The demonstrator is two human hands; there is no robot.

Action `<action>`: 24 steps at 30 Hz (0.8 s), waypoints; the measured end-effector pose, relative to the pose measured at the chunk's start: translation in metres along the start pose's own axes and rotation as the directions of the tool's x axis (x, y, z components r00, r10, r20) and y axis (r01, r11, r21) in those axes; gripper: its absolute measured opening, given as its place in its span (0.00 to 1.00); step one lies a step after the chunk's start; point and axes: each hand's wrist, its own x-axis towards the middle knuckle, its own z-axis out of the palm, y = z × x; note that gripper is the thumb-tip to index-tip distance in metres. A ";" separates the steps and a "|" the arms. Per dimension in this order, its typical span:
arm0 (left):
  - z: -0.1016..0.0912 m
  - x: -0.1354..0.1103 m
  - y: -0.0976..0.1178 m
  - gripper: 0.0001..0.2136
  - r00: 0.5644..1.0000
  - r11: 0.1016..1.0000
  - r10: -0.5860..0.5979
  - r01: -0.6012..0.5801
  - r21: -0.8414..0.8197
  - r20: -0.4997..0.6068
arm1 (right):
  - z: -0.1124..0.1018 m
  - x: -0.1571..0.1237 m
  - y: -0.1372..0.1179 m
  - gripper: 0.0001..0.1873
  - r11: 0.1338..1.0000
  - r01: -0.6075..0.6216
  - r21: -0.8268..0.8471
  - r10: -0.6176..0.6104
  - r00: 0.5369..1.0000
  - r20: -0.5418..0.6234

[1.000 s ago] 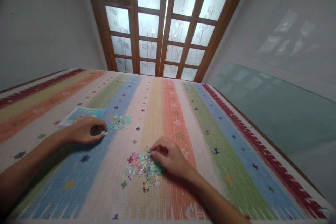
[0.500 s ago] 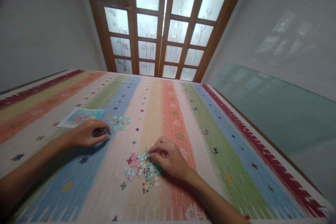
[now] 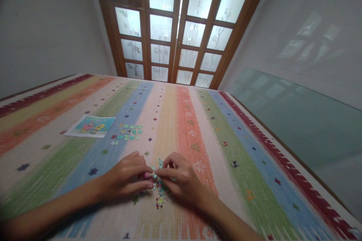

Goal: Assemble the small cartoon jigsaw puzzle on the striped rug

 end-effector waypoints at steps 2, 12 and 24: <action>0.003 -0.001 0.000 0.13 0.999 0.999 -0.036 0.036 -0.002 -0.018 | 0.000 -0.001 -0.002 0.10 1.000 0.010 -0.021 -0.010 1.000 0.011; 0.009 -0.001 -0.001 0.11 0.987 0.988 -0.154 0.155 -0.011 0.055 | 0.001 0.001 -0.005 0.16 0.998 0.022 -0.060 -0.019 0.998 0.063; 0.003 0.002 -0.007 0.10 0.974 0.970 -0.225 0.227 -0.082 0.034 | -0.002 0.002 -0.009 0.13 0.998 0.004 -0.069 0.000 0.998 0.059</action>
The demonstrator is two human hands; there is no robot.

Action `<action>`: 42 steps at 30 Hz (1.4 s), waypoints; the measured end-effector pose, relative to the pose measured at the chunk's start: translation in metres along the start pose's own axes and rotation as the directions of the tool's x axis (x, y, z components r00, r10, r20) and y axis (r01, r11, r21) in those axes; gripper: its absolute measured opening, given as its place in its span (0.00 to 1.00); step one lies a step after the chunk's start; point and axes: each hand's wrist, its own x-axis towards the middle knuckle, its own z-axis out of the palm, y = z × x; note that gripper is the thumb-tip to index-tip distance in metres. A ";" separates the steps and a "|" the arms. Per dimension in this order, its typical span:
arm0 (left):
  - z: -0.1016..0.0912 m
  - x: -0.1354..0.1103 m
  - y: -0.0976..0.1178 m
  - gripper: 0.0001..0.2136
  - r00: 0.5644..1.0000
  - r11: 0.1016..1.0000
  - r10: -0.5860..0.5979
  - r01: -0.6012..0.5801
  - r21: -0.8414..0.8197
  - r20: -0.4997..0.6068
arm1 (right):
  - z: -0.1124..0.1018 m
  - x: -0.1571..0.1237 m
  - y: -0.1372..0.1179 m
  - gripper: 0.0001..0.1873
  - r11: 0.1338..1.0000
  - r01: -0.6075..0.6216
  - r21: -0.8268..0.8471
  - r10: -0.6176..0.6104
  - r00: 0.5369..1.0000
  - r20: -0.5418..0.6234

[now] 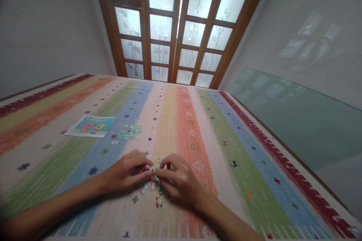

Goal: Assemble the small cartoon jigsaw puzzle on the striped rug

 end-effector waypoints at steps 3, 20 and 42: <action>-0.019 0.003 -0.014 0.10 1.000 0.997 -0.011 0.013 0.075 -0.029 | -0.002 0.002 0.001 0.13 0.999 -0.023 -0.023 0.022 0.999 -0.042; -0.098 -0.008 -0.078 0.11 0.987 0.864 -0.126 0.059 0.500 0.103 | -0.026 0.000 0.051 0.07 0.904 -0.385 -0.188 0.376 0.923 -0.081; -0.094 -0.007 -0.073 0.10 0.993 0.819 -0.027 -0.046 0.571 0.119 | -0.045 -0.001 0.059 0.02 0.840 -0.526 -0.132 0.542 0.811 0.221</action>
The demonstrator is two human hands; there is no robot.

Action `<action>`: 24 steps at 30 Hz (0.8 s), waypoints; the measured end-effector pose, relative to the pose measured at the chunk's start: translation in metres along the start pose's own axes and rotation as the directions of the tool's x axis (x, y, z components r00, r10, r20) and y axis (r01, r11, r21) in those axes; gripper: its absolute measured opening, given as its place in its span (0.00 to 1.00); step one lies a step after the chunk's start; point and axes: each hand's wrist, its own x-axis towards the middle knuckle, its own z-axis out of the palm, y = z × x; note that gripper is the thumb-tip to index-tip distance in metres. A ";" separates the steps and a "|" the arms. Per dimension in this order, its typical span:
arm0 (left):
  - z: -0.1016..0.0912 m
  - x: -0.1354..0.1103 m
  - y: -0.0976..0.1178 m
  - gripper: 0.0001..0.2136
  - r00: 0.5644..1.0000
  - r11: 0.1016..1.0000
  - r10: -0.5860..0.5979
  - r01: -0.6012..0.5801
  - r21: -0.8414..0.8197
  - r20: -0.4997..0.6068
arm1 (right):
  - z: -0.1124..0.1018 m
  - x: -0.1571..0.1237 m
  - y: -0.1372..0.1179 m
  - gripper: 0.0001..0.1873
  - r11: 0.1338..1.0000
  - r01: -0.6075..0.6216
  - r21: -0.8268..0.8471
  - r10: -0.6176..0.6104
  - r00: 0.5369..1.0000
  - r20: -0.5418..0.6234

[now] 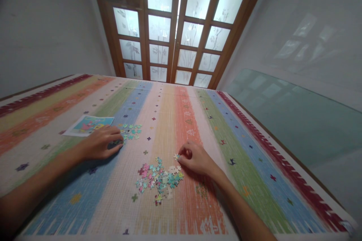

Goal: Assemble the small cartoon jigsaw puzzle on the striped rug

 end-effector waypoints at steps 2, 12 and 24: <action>0.001 0.001 0.006 0.09 0.999 0.999 0.039 -0.040 -0.022 -0.034 | 0.001 0.000 0.001 0.01 0.999 -0.019 0.041 0.019 1.000 -0.010; 0.011 0.006 0.039 0.14 0.973 0.979 0.205 -0.206 0.000 -0.103 | 0.000 0.004 0.007 0.03 0.952 -0.153 0.266 0.136 0.987 0.082; 0.016 0.007 0.053 0.13 0.966 0.972 0.229 -0.233 -0.017 -0.123 | 0.011 0.001 -0.001 0.04 0.999 0.012 -0.035 -0.014 0.998 -0.062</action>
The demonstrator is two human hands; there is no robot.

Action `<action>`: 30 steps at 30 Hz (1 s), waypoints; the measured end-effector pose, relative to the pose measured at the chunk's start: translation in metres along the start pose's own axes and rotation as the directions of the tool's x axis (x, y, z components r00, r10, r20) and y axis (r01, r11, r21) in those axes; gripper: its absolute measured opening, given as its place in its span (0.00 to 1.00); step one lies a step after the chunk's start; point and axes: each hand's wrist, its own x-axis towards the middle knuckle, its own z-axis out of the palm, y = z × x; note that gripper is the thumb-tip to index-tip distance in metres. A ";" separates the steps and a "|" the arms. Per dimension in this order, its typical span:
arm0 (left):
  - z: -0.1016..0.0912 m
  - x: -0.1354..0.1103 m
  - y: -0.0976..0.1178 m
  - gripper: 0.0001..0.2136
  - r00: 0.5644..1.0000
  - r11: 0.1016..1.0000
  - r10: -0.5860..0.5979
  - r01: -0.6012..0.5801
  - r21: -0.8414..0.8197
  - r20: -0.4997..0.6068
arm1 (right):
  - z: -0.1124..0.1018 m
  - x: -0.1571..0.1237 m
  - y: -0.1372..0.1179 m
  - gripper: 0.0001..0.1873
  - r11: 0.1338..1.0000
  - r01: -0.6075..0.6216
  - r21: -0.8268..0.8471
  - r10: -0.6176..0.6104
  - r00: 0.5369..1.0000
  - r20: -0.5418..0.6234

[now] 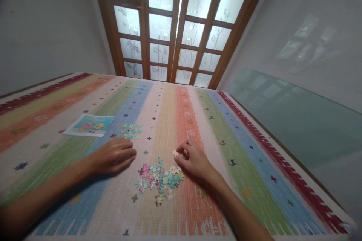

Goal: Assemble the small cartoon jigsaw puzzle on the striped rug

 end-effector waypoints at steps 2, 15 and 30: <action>0.001 0.001 0.004 0.13 1.000 1.000 0.008 -0.008 -0.014 -0.008 | 0.004 -0.001 -0.002 0.03 1.000 0.004 -0.001 -0.004 1.000 0.003; 0.011 0.006 0.017 0.11 0.999 0.999 0.030 -0.031 -0.042 -0.039 | 0.022 0.001 -0.005 0.12 0.989 0.020 -0.144 -0.045 0.984 -0.173; 0.011 0.011 0.026 0.15 0.995 0.979 0.079 -0.090 -0.185 -0.066 | 0.021 -0.006 -0.031 0.19 0.967 0.175 -0.185 -0.158 0.982 0.103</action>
